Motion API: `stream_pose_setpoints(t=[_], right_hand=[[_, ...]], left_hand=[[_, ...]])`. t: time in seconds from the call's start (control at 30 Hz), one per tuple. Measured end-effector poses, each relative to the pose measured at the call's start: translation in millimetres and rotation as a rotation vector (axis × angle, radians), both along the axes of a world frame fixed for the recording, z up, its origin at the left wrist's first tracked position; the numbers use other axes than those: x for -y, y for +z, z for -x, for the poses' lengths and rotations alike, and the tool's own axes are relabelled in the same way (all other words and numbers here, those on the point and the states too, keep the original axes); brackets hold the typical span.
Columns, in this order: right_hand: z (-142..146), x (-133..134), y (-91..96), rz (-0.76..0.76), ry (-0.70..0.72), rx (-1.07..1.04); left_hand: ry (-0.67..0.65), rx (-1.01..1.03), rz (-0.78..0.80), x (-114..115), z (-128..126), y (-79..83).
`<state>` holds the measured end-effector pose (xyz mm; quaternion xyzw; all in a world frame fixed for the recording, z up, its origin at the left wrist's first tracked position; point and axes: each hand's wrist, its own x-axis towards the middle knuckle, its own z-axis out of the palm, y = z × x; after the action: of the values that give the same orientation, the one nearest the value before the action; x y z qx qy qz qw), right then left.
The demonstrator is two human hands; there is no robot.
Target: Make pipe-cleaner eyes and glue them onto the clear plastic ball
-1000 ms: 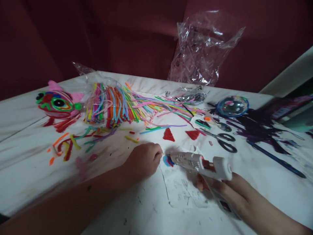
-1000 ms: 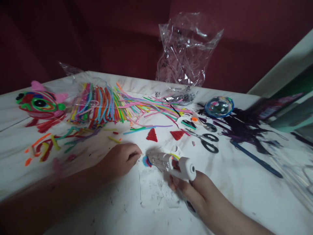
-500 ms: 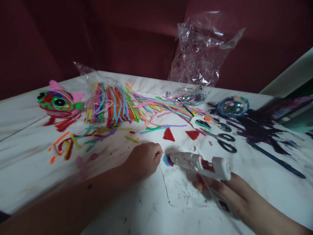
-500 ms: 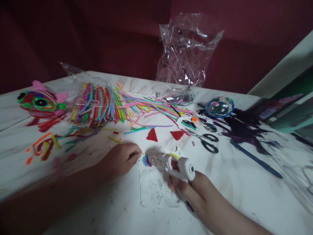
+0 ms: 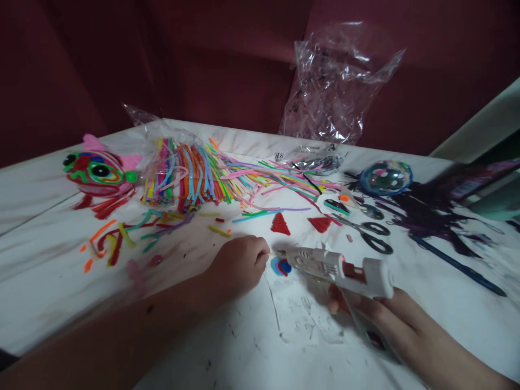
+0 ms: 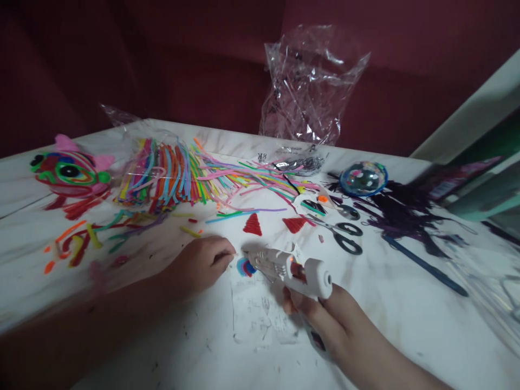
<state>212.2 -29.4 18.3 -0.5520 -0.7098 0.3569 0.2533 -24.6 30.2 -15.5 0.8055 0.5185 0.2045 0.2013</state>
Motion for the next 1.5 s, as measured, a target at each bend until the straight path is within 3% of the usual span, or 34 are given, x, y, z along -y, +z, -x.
stream_pose_setpoints(t=[0.27, 0.47, 0.87, 1.5], right_hand=[[2.7, 0.8, -4.7, 0.074, 0.006, -0.026], [5.3, 0.9, -2.7, 0.062, -0.036, -0.060], [0.2, 0.3, -1.8, 0.076, 0.014, -0.035], [-0.4, 3.7, 2.4, -0.021, 0.001, 0.030]], left_hand=[[-0.007, 0.014, -0.008, -1.2, 0.0, -0.7], [-0.004, 0.014, -0.014, -2.0, -0.1, -0.6], [-0.015, 0.021, -0.014, -1.2, 0.5, 0.2], [0.066, 0.029, 0.032, -1.4, 1.5, 3.6]])
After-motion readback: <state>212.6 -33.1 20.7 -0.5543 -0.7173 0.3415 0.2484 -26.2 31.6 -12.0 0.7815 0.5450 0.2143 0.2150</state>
